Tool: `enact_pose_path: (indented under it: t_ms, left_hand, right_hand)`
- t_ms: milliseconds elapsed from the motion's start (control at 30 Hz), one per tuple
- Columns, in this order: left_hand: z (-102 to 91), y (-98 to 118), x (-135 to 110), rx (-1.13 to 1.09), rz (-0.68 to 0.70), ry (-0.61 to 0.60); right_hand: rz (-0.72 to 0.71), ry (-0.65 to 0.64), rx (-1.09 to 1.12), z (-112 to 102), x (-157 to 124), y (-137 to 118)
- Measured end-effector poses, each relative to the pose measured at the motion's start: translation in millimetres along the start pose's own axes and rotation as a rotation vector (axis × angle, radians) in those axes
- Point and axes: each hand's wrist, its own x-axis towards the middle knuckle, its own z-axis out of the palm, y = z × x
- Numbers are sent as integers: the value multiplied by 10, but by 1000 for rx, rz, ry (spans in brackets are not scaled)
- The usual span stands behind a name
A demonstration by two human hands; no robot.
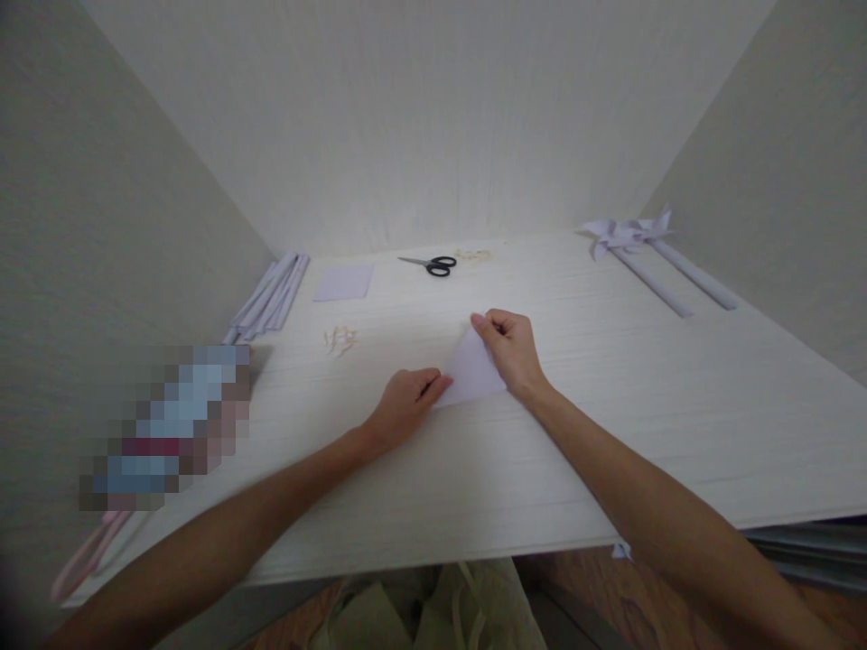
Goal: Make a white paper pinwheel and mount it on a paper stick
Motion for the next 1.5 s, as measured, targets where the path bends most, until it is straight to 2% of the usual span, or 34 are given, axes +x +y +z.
enact_pose_path:
  t_ms: [133, 233, 267, 300, 367, 400, 467, 533, 600, 700, 867, 1100, 1300, 1400, 1500]
  left_hand:
    - [-10, 17, 5, -61, -6, 15]
    - [-28, 2, -22, -120, -7, 34]
    - [-36, -11, -37, -144, -3, 44]
    - [-44, -27, -51, -174, -2, 59]
    - [-58, -60, -66, -259, -22, 114]
    - [-62, -75, -64, -311, -52, 150]
    - [-62, -96, -42, -411, -122, 213]
    - [-55, -107, -11, -530, -166, 239]
    - [-48, -113, 13, -621, -159, 247]
    - [-52, -120, 26, -600, -82, 265]
    - [-71, -106, 30, -494, -80, 211]
    - [-69, -75, 55, -403, -93, 217]
    - [-66, -54, 46, -416, -97, 140]
    - [-65, -47, 38, -403, -90, 143]
    - [-69, -44, 24, -407, -79, 156]
  right_hand:
    - [37, 52, 94, -30, 71, 35]
    - [68, 101, 138, -137, 170, 72]
    - [74, 150, 139, -191, 207, 81]
    - [69, 264, 142, -246, 236, 84]
    - [50, 319, 141, -317, 252, 75]
    - [52, 307, 145, -316, 232, 62]
    - [109, 169, 159, -225, 145, 25]
    - [123, 18, 138, -48, 30, -15]
    - [112, -109, 91, 144, -63, -48]
    - [76, -199, 34, 335, -124, -71]
    - [60, -175, 16, 395, -143, -43]
    - [42, -184, 33, 344, -75, 5]
    - [37, -23, 109, 152, 136, 67]
    - [62, 69, 194, 80, 204, 68]
    - [101, 108, 235, 17, 259, 72]
